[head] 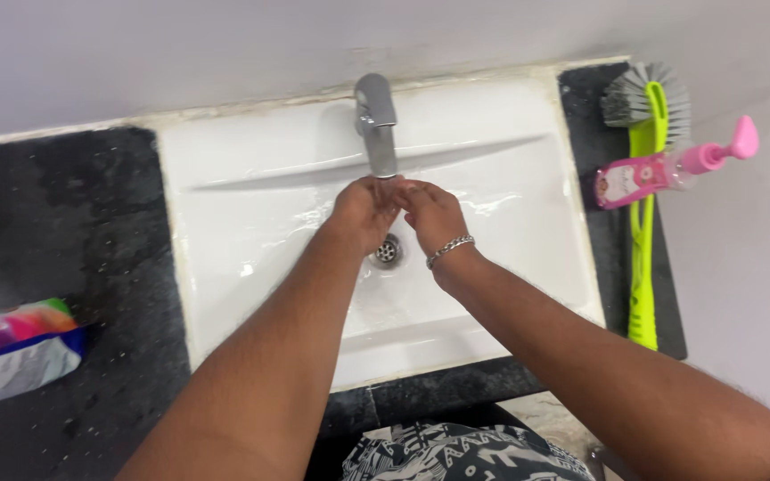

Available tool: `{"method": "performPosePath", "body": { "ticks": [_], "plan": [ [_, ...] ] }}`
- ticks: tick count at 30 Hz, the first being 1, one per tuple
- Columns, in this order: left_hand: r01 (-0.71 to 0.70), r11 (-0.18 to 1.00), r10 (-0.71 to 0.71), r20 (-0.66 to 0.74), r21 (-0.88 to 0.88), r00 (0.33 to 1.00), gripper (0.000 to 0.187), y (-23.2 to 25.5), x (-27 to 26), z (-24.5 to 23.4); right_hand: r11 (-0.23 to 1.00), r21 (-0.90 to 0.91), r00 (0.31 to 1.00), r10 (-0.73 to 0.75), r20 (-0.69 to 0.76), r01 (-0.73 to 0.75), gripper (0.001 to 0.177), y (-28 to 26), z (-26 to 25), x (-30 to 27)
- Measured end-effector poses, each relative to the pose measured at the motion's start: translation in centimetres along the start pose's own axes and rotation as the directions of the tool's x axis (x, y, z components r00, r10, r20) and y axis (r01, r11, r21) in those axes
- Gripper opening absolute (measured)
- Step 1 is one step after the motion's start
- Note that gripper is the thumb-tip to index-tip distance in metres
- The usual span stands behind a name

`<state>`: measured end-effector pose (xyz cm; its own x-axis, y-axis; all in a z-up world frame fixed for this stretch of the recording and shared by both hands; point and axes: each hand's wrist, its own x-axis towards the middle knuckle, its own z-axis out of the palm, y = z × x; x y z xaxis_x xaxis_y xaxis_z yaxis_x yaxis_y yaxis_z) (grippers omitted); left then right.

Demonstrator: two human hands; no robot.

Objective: The person cleans a bathroom sink by rinsing the basin with water from the faucet and scrubbing the faucet and basin surfaces with a long-handled brush.

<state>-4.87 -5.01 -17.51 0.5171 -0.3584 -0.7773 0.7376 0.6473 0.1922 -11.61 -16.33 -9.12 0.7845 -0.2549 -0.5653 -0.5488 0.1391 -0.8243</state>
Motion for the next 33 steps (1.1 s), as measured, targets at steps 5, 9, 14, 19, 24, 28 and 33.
{"method": "performPosePath", "body": {
  "ticks": [5, 9, 14, 19, 24, 28, 33],
  "plan": [
    [0.029, 0.988, -0.035, -0.037, -0.151, 0.999, 0.018, 0.0, -0.3, 1.3, 0.954, 0.252, 0.983, 0.179, -0.051, -0.160, 0.032, -0.9, -2.9, 0.2],
    [0.054, 0.984, -0.049, 0.037, -0.168, 0.998, 0.015, 0.3, -1.0, 1.4, 0.936, 0.275, 0.970, 0.239, -0.044, -0.218, 0.028, -0.8, -3.7, 0.2],
    [0.082, 0.962, -0.056, 0.107, -0.260, 0.993, 0.017, 1.6, -2.9, 0.0, 0.922, 0.288, 0.961, 0.275, -0.014, -0.259, 0.026, -0.4, -3.5, 0.5],
    [-0.120, 0.983, 0.119, -0.019, -0.141, 0.993, 0.015, 6.6, -5.0, -4.7, 0.915, 0.278, 0.954, 0.301, 0.018, -0.294, 0.024, 0.0, -2.5, 0.6],
    [-0.376, 0.620, 0.554, -0.044, 0.688, 0.832, 0.036, 12.7, -8.4, -10.8, 0.914, 0.254, 0.948, 0.312, 0.063, -0.317, 0.026, 0.1, -0.9, 0.4],
    [0.194, -0.648, 0.499, 0.217, 0.737, 0.839, 0.035, 14.5, -11.1, -15.8, 0.906, 0.269, 0.945, 0.317, 0.080, -0.327, 0.025, 0.0, 0.2, 0.7],
    [0.347, -0.304, 0.495, -0.164, 0.887, 0.853, 0.041, 9.1, -16.8, -16.6, 0.854, 0.335, 0.917, 0.382, 0.117, -0.398, 0.027, 0.2, 0.9, 2.1]
  ]
}}
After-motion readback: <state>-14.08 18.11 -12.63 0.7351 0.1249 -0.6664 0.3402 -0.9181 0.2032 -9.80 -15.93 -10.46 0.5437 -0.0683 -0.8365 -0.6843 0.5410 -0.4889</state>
